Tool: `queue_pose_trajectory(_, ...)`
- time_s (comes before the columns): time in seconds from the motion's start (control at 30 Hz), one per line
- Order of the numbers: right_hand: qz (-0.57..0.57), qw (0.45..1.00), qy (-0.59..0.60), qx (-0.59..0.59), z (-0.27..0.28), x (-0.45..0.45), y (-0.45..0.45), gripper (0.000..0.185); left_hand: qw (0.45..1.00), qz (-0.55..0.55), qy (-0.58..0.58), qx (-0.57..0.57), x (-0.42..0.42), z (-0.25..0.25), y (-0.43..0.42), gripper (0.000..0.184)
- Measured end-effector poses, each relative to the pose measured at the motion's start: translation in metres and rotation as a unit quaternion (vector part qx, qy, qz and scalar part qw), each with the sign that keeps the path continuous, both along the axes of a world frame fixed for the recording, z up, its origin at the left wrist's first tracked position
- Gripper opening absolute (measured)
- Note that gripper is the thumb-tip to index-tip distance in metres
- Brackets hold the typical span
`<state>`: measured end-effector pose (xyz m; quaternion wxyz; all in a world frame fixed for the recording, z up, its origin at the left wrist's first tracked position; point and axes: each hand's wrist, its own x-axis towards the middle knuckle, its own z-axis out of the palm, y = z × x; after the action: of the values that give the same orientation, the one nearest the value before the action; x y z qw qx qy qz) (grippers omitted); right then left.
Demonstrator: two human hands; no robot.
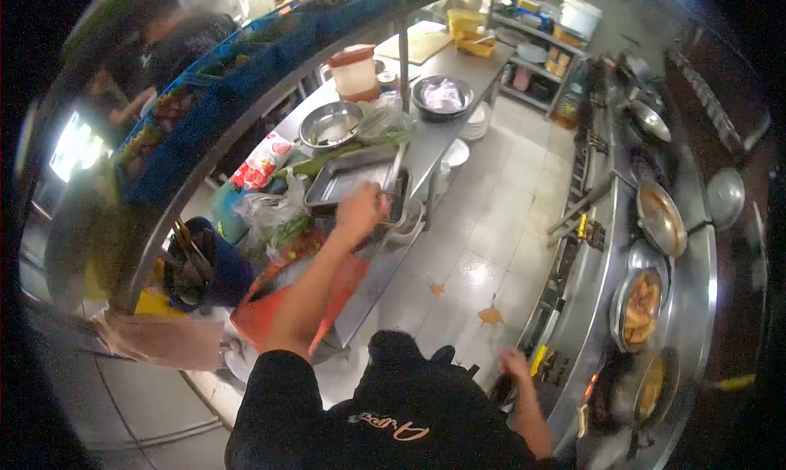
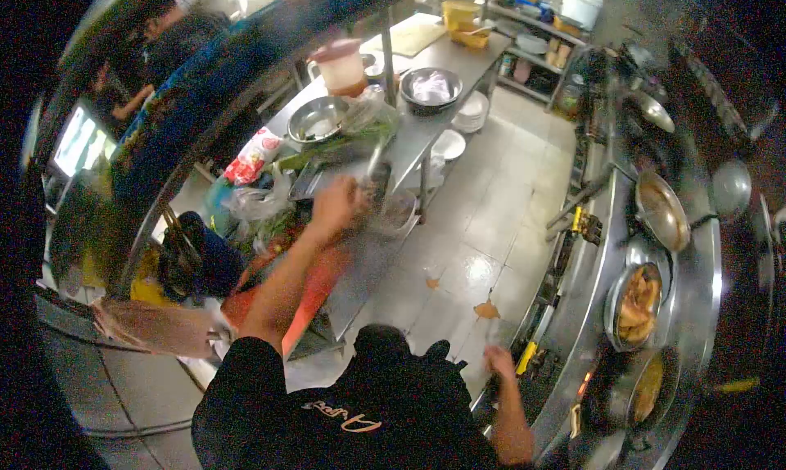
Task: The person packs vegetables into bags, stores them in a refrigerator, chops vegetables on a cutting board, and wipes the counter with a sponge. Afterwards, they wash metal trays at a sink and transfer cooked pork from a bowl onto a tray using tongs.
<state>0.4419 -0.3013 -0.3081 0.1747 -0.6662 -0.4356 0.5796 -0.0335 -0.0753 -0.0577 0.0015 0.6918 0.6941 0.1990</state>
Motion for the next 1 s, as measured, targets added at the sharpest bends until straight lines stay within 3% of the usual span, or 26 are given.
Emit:
queue_pose_trajectory(0.03, -0.058, 0.996, 0.066, 0.025, 0.027, -0.014, 0.041, 0.024, 0.998, 0.004, -0.010, 0.059, -0.008, 0.010, -0.004, 0.027)
queue_pose_trajectory(0.07, 0.011, 0.999, 0.034, -0.014, 0.029, -0.016, 0.092, 0.027, 0.996, 0.028, -0.017, 0.084, -0.008, 0.027, -0.010, 0.024)
queue_pose_trajectory(0.1, 0.093, 0.996, -0.008, 0.008, 0.067, -0.039, 0.144, 0.028, 0.995, 0.041, -0.020, 0.085, -0.011, 0.034, -0.014, 0.022)
queue_pose_trajectory(0.13, 0.093, 0.991, -0.015, 0.098, 0.085, -0.060, 0.185, 0.030, 0.994, 0.055, -0.022, 0.092, -0.017, 0.039, -0.017, 0.021)
queue_pose_trajectory(0.23, 0.109, 0.976, 0.173, 0.073, 0.170, -0.140, 0.281, 0.038, 0.989, 0.038, -0.010, 0.141, -0.024, 0.021, -0.031, 0.015)
queue_pose_trajectory(0.37, 0.141, 0.911, 0.385, -0.041, 0.216, -0.226, 0.339, 0.046, 0.982, 0.009, 0.030, 0.185, -0.014, 0.009, -0.038, 0.020)
queue_pose_trajectory(0.47, 0.143, 0.868, 0.467, -0.088, 0.244, -0.265, 0.362, 0.049, 0.985, -0.039, 0.014, 0.170, 0.001, 0.001, -0.021, 0.024)
queue_pose_trajectory(0.57, 0.089, 0.923, 0.375, 0.003, 0.247, -0.269, 0.392, 0.052, 0.981, -0.094, -0.055, 0.158, 0.018, -0.004, 0.016, 0.029)
queue_pose_trajectory(0.6, 0.076, 0.924, 0.375, -0.026, 0.240, -0.255, 0.409, 0.050, 0.976, -0.124, -0.089, 0.158, 0.020, -0.001, 0.032, 0.032)
queue_pose_trajectory(0.7, -0.001, 0.912, 0.408, 0.034, 0.236, -0.215, 0.449, 0.048, 0.950, -0.044, -0.234, 0.202, 0.032, 0.030, 0.075, 0.033)
queue_pose_trajectory(0.73, -0.019, 0.911, 0.410, 0.040, 0.240, -0.202, 0.463, 0.046, 0.949, -0.016, -0.204, 0.239, 0.028, 0.027, 0.089, 0.036)
queue_pose_trajectory(0.83, 0.020, 0.914, 0.402, 0.058, 0.250, -0.174, 0.504, 0.045, 0.973, 0.001, -0.104, 0.207, 0.034, 0.036, 0.142, 0.041)
queue_pose_trajectory(0.97, 0.120, 0.942, 0.294, 0.106, 0.243, -0.150, 0.569, 0.045, 0.985, 0.166, -0.020, -0.042, 0.080, 0.055, 0.251, 0.045)
queue_pose_trajectory(1.0, 0.127, 0.932, 0.311, 0.136, 0.245, -0.148, 0.587, 0.045, 0.982, 0.188, -0.020, -0.028, 0.088, 0.053, 0.277, 0.035)
